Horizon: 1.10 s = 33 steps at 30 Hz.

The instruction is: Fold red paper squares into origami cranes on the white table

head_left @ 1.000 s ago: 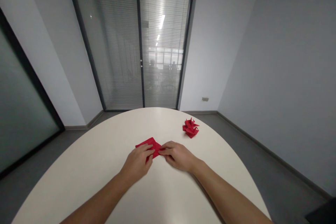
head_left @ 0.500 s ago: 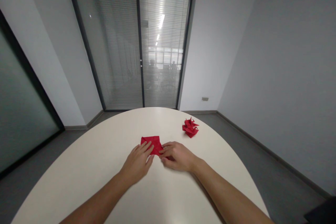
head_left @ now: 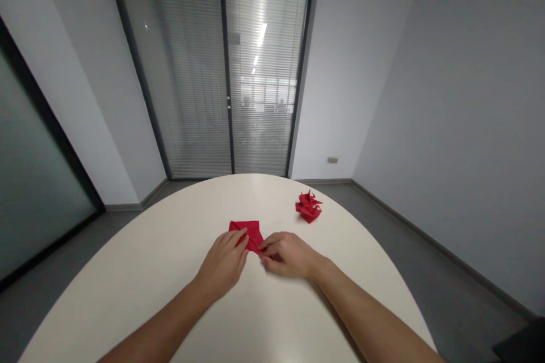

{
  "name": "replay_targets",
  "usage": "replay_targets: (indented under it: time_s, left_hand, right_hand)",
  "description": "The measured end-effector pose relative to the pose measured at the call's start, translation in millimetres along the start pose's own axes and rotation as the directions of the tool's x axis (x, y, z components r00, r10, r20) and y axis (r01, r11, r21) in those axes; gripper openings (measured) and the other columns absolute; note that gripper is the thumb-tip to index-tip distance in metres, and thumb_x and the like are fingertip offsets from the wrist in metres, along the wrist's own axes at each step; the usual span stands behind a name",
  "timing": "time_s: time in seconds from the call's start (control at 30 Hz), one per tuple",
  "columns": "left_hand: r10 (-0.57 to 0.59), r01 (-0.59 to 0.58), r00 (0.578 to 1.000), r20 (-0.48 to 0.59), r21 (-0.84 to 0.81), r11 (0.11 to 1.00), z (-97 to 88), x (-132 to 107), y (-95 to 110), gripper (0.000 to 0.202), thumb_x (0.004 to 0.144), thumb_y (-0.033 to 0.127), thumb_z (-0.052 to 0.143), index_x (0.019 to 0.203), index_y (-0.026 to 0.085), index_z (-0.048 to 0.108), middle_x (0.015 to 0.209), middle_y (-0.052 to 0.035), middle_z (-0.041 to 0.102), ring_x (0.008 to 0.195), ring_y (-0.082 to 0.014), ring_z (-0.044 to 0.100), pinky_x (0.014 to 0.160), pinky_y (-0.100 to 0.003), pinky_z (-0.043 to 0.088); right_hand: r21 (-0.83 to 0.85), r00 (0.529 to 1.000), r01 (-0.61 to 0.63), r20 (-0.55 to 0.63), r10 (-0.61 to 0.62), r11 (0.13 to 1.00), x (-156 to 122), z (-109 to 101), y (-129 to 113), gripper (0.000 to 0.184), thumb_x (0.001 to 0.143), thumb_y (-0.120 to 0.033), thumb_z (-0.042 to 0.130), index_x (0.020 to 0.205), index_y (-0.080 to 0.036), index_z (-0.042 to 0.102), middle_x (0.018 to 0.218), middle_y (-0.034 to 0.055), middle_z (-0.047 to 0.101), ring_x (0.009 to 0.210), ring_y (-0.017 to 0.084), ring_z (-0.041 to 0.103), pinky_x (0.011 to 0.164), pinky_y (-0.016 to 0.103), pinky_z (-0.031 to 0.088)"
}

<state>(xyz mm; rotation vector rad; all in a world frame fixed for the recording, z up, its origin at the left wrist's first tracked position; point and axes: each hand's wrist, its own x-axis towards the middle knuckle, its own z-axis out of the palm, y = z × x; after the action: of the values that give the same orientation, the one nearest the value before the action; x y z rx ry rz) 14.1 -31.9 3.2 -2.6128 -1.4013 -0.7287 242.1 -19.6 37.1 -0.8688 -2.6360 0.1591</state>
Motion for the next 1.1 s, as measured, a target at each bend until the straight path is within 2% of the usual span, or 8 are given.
replay_targets:
  time_s: [0.1,0.23,0.43,0.7,0.93,1.0,1.1]
  left_hand:
    - [0.096,-0.095,0.995,0.017,-0.055,0.994,-8.1,0.9,6.4,0.034,0.096,0.019,0.046,0.119,0.02,0.071,0.122,-0.01,0.071,0.109,-0.0253,0.066,0.099,-0.044,0.052]
    - [0.185,-0.177,0.981,0.066,-0.112,0.978,-11.5,0.3,9.5,0.034,0.097,0.021,0.045,0.118,0.02,0.071,0.121,-0.0081,0.073,0.109,-0.0231,0.068,0.099,-0.04,0.054]
    - [0.068,-0.066,0.994,0.084,-0.028,0.997,-6.1,0.3,6.6,0.036,0.098,0.023,0.043,0.123,0.016,0.069,0.127,-0.0114,0.07,0.113,-0.0258,0.068,0.1,-0.044,0.053]
    - [-0.116,0.108,0.989,0.094,0.094,0.99,-13.6,4.5,9.0,0.033,0.096,0.016,0.042,0.108,0.018,0.073,0.12,-0.0141,0.072,0.109,-0.0294,0.07,0.096,-0.045,0.053]
    - [-0.223,0.21,0.973,0.056,0.171,0.963,-0.7,1.6,0.4,0.037,0.098,0.024,0.043,0.123,0.013,0.067,0.134,-0.0167,0.064,0.128,-0.0321,0.057,0.109,-0.052,0.041]
    - [-0.21,0.201,0.977,0.034,0.164,0.966,0.5,1.3,-1.5,0.04,0.098,0.026,0.042,0.129,0.011,0.063,0.139,-0.0177,0.06,0.133,-0.0329,0.052,0.112,-0.054,0.037]
    - [-0.038,0.035,0.996,0.075,0.041,0.999,-2.9,0.8,-0.9,0.045,0.101,0.028,0.039,0.141,0.013,0.054,0.149,-0.0133,0.051,0.141,-0.028,0.044,0.118,-0.052,0.032]
  right_hand:
    - [0.028,1.0,0.019,0.016,-0.019,0.999,-0.3,0.7,0.9,0.021,0.09,-0.023,0.056,0.08,-0.02,0.075,0.1,0.0061,0.076,0.091,0.019,0.069,0.084,0.028,0.05]
    - [0.036,1.0,0.019,0.019,-0.02,0.999,-0.4,0.6,1.5,0.02,0.089,-0.022,0.057,0.081,-0.02,0.075,0.104,0.0061,0.076,0.093,0.019,0.07,0.085,0.028,0.05]
    - [0.041,0.999,0.022,0.027,-0.023,0.999,0.1,-2.3,0.2,0.021,0.09,-0.022,0.057,0.077,-0.019,0.074,0.104,0.0062,0.076,0.094,0.02,0.07,0.085,0.028,0.05]
    - [0.043,1.0,0.02,0.019,-0.021,0.999,0.1,-1.4,0.5,0.02,0.09,-0.023,0.057,0.081,-0.02,0.075,0.102,0.0062,0.077,0.09,0.019,0.07,0.083,0.027,0.05]
    - [0.039,0.999,0.033,0.02,-0.034,0.999,0.0,2.3,4.2,0.019,0.089,-0.023,0.058,0.085,-0.019,0.076,0.1,0.0071,0.077,0.09,0.019,0.07,0.082,0.026,0.05]
    - [0.039,0.999,0.039,0.016,-0.04,0.998,0.0,2.5,4.3,0.019,0.089,-0.023,0.058,0.083,-0.019,0.076,0.1,0.0074,0.076,0.09,0.019,0.07,0.082,0.026,0.05]
    - [0.038,0.999,0.044,0.012,-0.044,0.998,-0.1,1.6,3.6,0.019,0.088,-0.023,0.058,0.081,-0.018,0.075,0.098,0.0075,0.076,0.089,0.019,0.07,0.081,0.026,0.05]
